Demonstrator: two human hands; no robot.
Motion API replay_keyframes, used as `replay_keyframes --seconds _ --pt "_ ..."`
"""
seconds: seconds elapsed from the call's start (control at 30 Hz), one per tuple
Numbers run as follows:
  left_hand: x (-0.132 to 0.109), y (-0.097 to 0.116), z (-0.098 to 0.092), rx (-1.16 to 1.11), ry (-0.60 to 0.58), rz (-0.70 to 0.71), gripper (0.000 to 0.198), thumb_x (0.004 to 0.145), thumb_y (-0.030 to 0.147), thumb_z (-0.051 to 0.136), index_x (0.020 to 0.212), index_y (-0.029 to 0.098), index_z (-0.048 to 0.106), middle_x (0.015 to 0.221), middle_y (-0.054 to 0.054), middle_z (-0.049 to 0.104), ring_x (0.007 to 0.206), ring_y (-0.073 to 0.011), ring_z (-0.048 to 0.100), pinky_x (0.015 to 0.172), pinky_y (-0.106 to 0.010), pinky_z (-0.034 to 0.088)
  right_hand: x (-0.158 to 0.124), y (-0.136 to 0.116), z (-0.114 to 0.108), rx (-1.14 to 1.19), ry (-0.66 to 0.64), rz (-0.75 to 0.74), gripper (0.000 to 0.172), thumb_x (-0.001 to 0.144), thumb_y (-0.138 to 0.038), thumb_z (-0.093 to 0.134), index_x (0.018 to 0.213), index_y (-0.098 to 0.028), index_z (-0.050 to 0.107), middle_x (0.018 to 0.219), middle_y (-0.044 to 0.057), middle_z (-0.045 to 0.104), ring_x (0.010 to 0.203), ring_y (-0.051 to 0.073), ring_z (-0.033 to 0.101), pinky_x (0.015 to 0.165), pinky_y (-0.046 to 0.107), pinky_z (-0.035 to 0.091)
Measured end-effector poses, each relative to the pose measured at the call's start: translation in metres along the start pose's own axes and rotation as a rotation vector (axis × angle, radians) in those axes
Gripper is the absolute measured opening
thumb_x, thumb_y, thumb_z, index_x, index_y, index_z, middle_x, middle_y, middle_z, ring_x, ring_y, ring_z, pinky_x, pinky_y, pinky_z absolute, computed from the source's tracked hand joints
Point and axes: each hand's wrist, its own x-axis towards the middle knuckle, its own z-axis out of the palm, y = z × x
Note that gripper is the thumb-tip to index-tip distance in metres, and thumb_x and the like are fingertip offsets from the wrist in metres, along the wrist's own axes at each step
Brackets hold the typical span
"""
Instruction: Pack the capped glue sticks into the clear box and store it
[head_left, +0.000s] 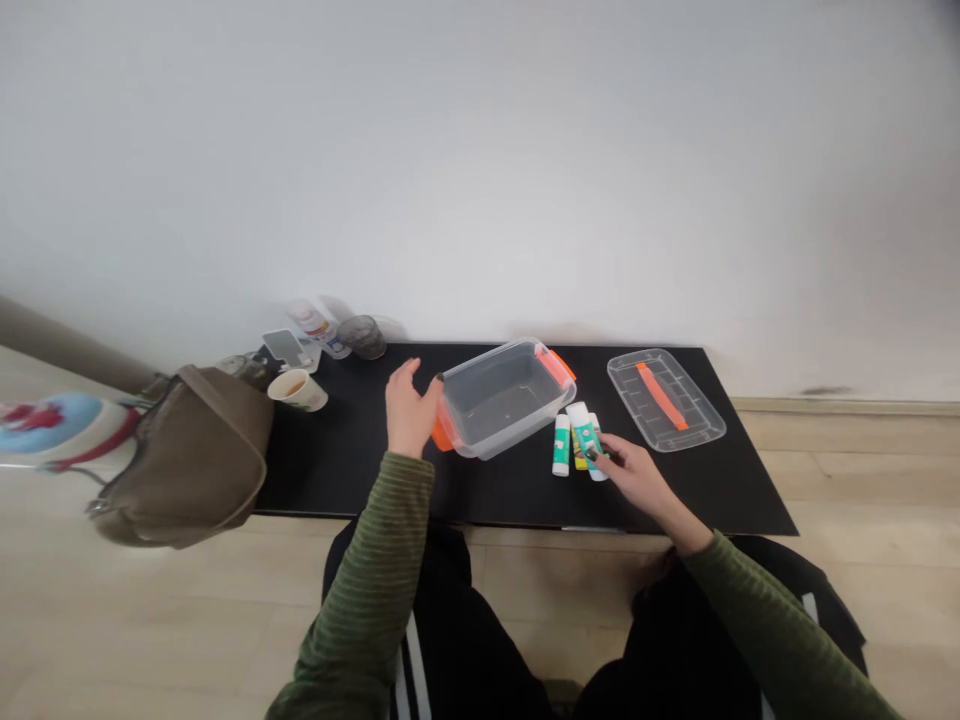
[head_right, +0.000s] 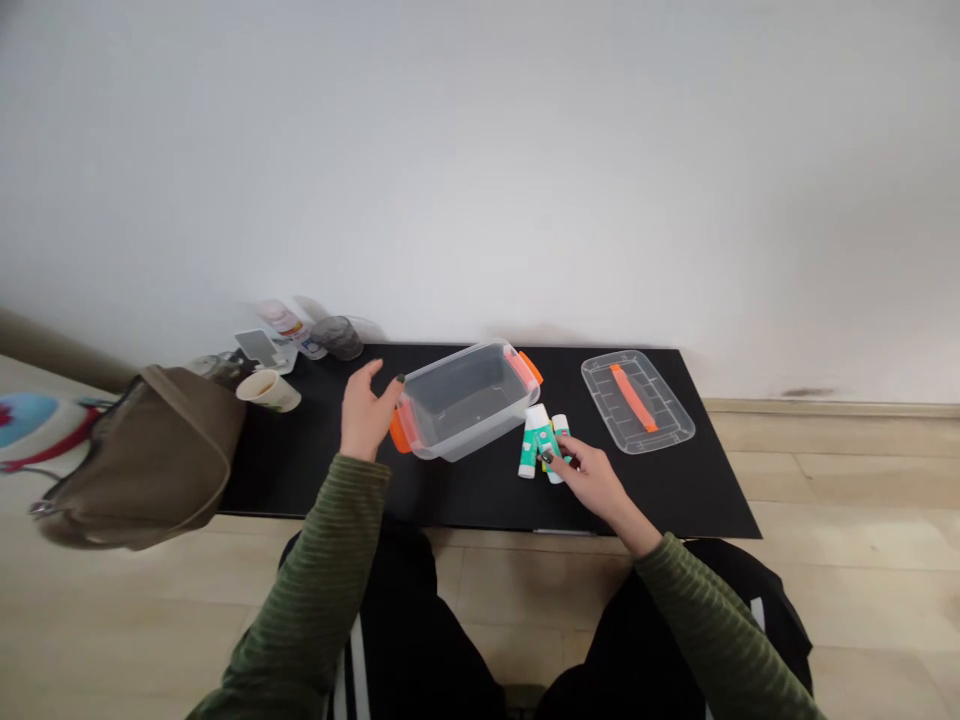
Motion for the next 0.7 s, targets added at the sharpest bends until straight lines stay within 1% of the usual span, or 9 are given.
replay_keyframes --seconds 0.07,0.1,0.17,0.2,0.27,0.33,0.47,0.57,0.7 --pt "0.011 -0.019 0.003 0.11 -0.166 -0.184 0.054 0.08 0.038 0.065 0.126 0.011 0.057 0.136 -0.021 0.056 0.13 -0.0322 0.049 0.108 -0.043 0.038 0.005 -0.007 0.003 0.078 0.035 -0.002 0.041 0.088 -0.047 0.059 0.116 -0.019 0.068 0.098 0.006 0.073 0.083 0.02 0.066 0.072 0.03 0.053" --pt "0.012 -0.024 0.005 0.135 -0.257 -0.24 0.053 0.08 0.04 0.064 0.124 0.011 0.058 0.133 -0.02 0.058 0.127 -0.0328 0.053 0.105 -0.042 0.04 0.008 -0.012 0.005 0.111 0.059 -0.005 0.042 0.087 -0.048 0.06 0.116 -0.019 0.068 0.1 0.007 0.073 0.086 0.021 0.067 0.074 0.031 0.054" --pt "0.01 -0.027 0.009 0.155 -0.392 -0.289 0.041 0.082 0.041 0.059 0.113 0.015 0.062 0.119 -0.017 0.066 0.113 -0.0315 0.061 0.094 -0.039 0.046 0.017 -0.028 0.011 0.153 0.106 -0.023 0.042 0.086 -0.05 0.061 0.114 -0.019 0.067 0.101 0.008 0.073 0.089 0.022 0.068 0.076 0.031 0.054" --pt "0.008 -0.026 0.011 0.152 -0.419 -0.29 0.033 0.083 0.039 0.057 0.106 0.016 0.064 0.111 -0.015 0.069 0.105 -0.0297 0.063 0.088 -0.037 0.047 0.023 -0.037 0.015 0.157 0.124 -0.04 0.041 0.086 -0.05 0.062 0.113 -0.019 0.067 0.101 0.008 0.073 0.09 0.022 0.068 0.077 0.031 0.054" --pt "0.002 -0.022 0.014 0.109 -0.4 -0.282 0.022 0.082 0.032 0.055 0.096 0.018 0.064 0.098 -0.011 0.07 0.093 -0.026 0.065 0.08 -0.034 0.047 0.037 -0.057 0.026 0.125 0.147 -0.074 0.04 0.086 -0.049 0.062 0.112 -0.019 0.066 0.1 0.008 0.073 0.089 0.021 0.068 0.076 0.03 0.054" --pt "-0.005 -0.02 0.016 -0.008 -0.325 -0.284 0.019 0.08 0.027 0.054 0.095 0.019 0.063 0.094 -0.008 0.069 0.088 -0.0228 0.064 0.076 -0.031 0.046 0.054 -0.078 0.041 0.021 0.142 -0.082 0.038 0.086 -0.047 0.062 0.112 -0.018 0.066 0.099 0.007 0.073 0.087 0.02 0.068 0.073 0.028 0.053" --pt "-0.019 -0.022 0.021 -0.282 -0.19 -0.274 0.021 0.075 0.024 0.056 0.094 0.018 0.063 0.09 -0.004 0.067 0.083 -0.019 0.062 0.075 -0.029 0.045 0.085 -0.111 0.076 -0.366 -0.029 0.023 0.033 0.089 -0.041 0.063 0.109 -0.015 0.066 0.092 0.01 0.073 0.081 0.021 0.068 0.071 0.028 0.05" --pt "-0.029 -0.021 0.023 -0.438 -0.134 -0.26 0.024 0.071 0.023 0.058 0.093 0.018 0.064 0.084 -0.002 0.066 0.077 -0.0169 0.06 0.071 -0.027 0.045 0.101 -0.12 0.101 -0.546 -0.132 0.075 0.035 0.09 -0.038 0.064 0.113 -0.011 0.064 0.104 0.013 0.069 0.092 0.022 0.067 0.079 0.033 0.052" --pt "-0.037 -0.013 0.023 -0.637 -0.103 -0.312 0.028 0.066 0.019 0.058 0.093 0.017 0.065 0.083 -0.001 0.068 0.075 -0.0151 0.061 0.069 -0.025 0.046 0.105 -0.119 0.126 -0.565 -0.117 0.068 0.039 0.093 -0.038 0.061 0.124 -0.015 0.058 0.125 0.009 0.059 0.107 0.023 0.061 0.089 0.043 0.054"
